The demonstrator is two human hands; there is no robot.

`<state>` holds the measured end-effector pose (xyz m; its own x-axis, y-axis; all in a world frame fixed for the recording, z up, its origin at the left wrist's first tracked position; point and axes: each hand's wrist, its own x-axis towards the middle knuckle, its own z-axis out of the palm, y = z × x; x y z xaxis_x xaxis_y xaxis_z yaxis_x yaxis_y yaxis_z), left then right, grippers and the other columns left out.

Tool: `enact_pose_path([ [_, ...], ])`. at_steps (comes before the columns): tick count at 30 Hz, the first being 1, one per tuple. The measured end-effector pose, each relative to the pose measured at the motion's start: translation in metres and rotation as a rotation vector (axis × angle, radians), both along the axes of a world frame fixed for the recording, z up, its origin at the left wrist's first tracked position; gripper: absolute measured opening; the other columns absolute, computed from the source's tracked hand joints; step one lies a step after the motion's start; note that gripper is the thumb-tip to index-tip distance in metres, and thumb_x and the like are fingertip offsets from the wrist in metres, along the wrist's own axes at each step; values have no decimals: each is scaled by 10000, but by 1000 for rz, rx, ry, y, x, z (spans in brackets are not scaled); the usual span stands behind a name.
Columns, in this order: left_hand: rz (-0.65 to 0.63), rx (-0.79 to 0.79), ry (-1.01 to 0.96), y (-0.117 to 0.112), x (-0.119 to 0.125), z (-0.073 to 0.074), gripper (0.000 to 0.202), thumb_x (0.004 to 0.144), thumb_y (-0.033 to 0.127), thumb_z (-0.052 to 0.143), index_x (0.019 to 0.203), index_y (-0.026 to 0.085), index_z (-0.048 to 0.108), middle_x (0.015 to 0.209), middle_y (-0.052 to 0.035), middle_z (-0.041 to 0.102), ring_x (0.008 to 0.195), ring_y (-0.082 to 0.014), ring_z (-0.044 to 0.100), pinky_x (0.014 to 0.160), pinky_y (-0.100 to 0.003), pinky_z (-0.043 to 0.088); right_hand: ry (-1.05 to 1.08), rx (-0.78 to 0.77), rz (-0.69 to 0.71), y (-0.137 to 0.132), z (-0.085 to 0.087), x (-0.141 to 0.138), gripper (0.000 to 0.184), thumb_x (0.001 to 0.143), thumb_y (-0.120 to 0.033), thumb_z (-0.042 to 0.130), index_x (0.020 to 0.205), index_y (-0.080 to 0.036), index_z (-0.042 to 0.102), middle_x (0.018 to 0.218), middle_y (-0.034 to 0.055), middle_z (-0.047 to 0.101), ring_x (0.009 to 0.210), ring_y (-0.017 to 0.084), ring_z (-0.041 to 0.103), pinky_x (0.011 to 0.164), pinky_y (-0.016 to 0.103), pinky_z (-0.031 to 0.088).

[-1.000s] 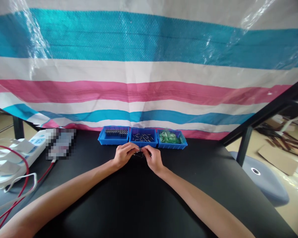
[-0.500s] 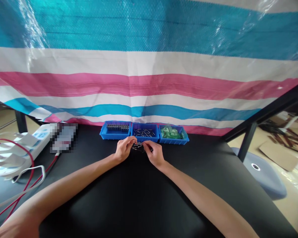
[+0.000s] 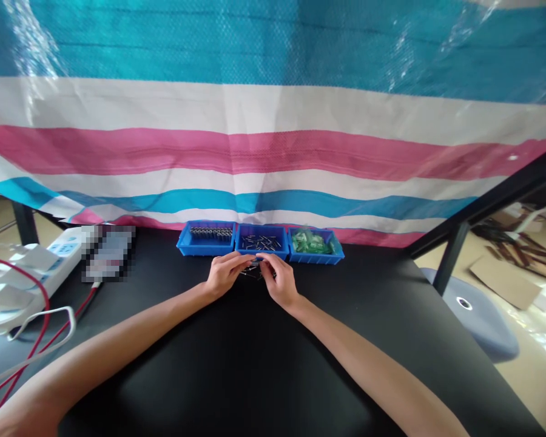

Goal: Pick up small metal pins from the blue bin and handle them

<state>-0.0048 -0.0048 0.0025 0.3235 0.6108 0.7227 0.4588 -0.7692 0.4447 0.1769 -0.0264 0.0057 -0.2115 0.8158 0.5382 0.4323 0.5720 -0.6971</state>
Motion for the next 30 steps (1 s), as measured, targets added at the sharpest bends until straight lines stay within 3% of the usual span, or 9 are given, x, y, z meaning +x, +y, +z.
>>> enact_pose_path([
  [3,18,7,-14,0,1,-1,179,910,244,520,1017,173,644,861,-47,704,748,-123,668,681,-198,520,-7,5,26,-1,-1,0,235,923,-205,446,1102,-213,599,924,64,658,848,185,628,777,298,505],
  [11,28,-25,-43,3,-1,-11,165,887,287,559,986,166,608,756,-14,700,589,-91,642,585,-165,501,-35,50,17,-1,-6,-1,153,906,-256,498,950,-192,631,778,54,618,658,155,587,614,261,487],
  [19,63,-105,-60,-1,0,0,197,884,305,560,1018,167,605,819,-32,680,627,-99,617,628,-194,506,-40,51,38,-5,2,0,185,919,-243,468,835,-187,623,745,43,606,667,149,582,646,254,465],
  [22,40,-96,-28,-1,1,3,151,896,288,539,907,164,624,786,-28,660,612,-94,583,619,-197,491,-20,49,7,-6,2,1,190,923,-250,461,831,-185,614,735,43,593,678,155,576,652,258,462],
  [30,-19,-84,-76,-4,-1,2,163,927,204,469,964,170,624,890,-50,692,814,-133,659,749,-221,507,-66,30,39,-3,-3,-1,206,919,-247,467,819,-187,637,749,45,628,693,160,607,663,262,474],
])
